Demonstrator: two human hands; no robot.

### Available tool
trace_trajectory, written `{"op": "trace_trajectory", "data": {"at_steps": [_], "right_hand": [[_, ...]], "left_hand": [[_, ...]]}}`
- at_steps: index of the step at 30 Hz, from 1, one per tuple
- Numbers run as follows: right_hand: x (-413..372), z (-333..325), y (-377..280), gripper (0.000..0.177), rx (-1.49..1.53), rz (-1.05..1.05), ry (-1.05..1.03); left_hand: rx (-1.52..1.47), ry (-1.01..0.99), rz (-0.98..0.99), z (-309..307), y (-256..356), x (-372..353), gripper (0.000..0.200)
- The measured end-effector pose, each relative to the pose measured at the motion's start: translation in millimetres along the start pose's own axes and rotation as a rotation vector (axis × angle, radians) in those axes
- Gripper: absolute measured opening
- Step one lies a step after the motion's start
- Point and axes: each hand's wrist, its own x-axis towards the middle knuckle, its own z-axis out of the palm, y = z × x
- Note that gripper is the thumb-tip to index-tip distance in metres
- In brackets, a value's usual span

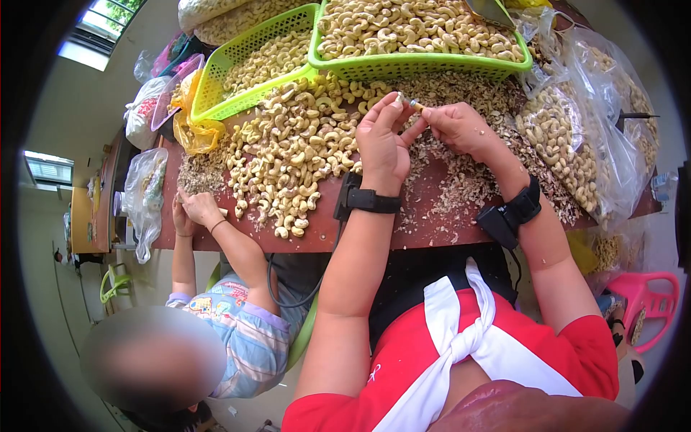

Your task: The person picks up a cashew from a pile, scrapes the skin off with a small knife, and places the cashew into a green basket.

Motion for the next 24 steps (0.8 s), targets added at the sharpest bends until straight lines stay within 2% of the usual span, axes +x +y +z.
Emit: {"op": "trace_trajectory", "data": {"at_steps": [14, 24], "right_hand": [[-2.4, 3.1, -2.1, 0.037, 0.0, -0.035, 0.002], [-1.1, -2.7, -1.1, 0.037, 0.009, 0.019, 0.033]], "left_hand": [[0.016, -0.015, -0.006, -1.8, 1.3, 1.4, 0.017], [0.007, -0.084, -0.009, 0.3, -2.5, -1.3, 0.017]]}}
